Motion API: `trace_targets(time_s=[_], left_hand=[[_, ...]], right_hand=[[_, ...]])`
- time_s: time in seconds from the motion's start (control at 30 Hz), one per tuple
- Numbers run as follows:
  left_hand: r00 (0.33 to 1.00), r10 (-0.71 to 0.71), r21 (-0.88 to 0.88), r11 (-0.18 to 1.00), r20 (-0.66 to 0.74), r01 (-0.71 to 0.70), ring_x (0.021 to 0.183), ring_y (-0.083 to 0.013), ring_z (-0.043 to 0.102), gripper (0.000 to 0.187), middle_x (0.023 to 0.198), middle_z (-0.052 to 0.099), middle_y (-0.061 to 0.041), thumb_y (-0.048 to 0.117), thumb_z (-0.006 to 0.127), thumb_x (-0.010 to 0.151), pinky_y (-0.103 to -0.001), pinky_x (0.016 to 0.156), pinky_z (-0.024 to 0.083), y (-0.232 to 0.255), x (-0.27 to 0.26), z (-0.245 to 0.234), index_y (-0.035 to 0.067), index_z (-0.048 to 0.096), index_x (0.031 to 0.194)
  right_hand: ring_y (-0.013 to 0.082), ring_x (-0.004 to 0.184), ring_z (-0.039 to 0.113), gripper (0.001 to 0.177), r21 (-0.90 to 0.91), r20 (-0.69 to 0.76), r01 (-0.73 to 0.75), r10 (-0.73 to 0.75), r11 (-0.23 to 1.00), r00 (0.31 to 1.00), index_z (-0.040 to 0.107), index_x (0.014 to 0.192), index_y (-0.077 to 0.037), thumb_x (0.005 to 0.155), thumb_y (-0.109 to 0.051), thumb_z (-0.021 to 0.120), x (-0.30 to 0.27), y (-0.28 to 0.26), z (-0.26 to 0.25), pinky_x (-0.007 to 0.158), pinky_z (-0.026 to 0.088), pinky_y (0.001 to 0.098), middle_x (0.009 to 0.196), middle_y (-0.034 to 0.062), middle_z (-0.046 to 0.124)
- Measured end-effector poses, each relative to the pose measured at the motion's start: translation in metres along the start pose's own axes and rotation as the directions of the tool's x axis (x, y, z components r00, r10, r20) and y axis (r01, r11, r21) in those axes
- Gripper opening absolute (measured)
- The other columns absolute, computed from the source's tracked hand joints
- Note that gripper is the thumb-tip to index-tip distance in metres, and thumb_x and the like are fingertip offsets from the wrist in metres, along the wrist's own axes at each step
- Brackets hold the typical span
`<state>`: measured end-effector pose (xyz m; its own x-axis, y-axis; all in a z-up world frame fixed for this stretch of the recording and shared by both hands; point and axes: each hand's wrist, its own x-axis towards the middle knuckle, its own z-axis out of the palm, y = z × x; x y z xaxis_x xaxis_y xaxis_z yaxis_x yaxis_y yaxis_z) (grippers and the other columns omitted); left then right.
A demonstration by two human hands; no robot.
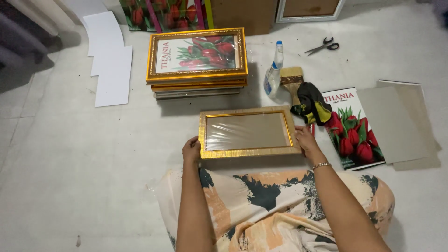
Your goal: Assembling a picture frame by inserting the backing and cleaning the glass and frame with a brush and spray.
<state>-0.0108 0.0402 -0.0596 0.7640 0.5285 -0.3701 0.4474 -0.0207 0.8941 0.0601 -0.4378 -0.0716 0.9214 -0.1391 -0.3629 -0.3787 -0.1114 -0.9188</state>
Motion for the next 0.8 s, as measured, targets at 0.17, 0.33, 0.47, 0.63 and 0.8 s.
trace_targets(time_s=[0.17,0.33,0.47,0.63,0.8], left_hand=[[0.992,-0.126,0.165,0.978,-0.023,0.128,0.111,-0.021,0.07,0.039,0.111,0.077,0.0,0.04,0.073,0.09,-0.037,0.098,0.054,-0.013,0.01,0.005,0.027,0.075,0.127],[0.99,-0.137,0.321,0.936,-0.042,0.144,0.114,-0.0177,0.069,0.042,0.11,0.077,0.007,0.054,0.07,0.087,-0.034,0.101,0.052,-0.008,0.009,0.005,0.036,0.074,0.125],[0.99,-0.136,0.315,0.939,-0.033,0.14,0.122,-0.0249,0.066,0.049,0.119,0.076,-0.003,0.049,0.068,0.088,-0.039,0.106,0.05,0.013,-0.009,0.003,0.024,0.072,0.131],[0.994,-0.111,0.389,0.915,-0.008,0.105,0.124,-0.03,0.065,0.053,0.124,0.074,-0.008,0.047,0.067,0.09,-0.042,0.106,0.05,0.013,-0.009,0.004,0.017,0.07,0.134],[0.999,-0.032,0.516,0.856,0.04,0.006,0.119,-0.0354,0.067,0.056,0.122,0.072,-0.013,0.046,0.065,0.089,-0.045,0.102,0.053,0.019,-0.014,0.005,0.012,0.069,0.134]], right_hand=[[0.0315,0.121,0.058,0.051,-0.145,-0.006,0.014,-0.015,0.989,1.0,0.058,0.144,-0.013,0.093,-0.012,0.063,-0.01,-0.006,0.008,0.103,0.047,0.0448,0.135,0.0174,0.061],[0.0319,0.126,0.059,0.051,-0.255,-0.045,0.023,-0.035,0.967,0.998,0.065,0.14,-0.014,0.09,-0.021,0.073,-0.017,-0.013,0.007,0.103,0.048,0.0435,0.136,0.0175,0.062],[0.0301,0.121,0.062,0.054,-0.294,0.011,0.08,-0.08,0.953,0.997,0.065,0.14,-0.013,0.087,-0.019,0.073,-0.006,0.0,0.002,0.104,0.048,0.0425,0.13,0.0159,0.066],[0.0346,0.126,0.059,0.058,-0.277,0.026,0.067,-0.063,0.959,0.998,0.063,0.143,-0.012,0.086,-0.019,0.072,-0.023,-0.02,0.01,0.107,0.046,0.0454,0.133,0.0189,0.063],[0.0361,0.125,0.061,0.05,-0.45,0.012,0.036,-0.035,0.892,0.999,0.067,0.139,-0.016,0.092,-0.033,0.065,-0.005,0.002,0.002,0.105,0.049,0.0452,0.132,0.016,0.066]])
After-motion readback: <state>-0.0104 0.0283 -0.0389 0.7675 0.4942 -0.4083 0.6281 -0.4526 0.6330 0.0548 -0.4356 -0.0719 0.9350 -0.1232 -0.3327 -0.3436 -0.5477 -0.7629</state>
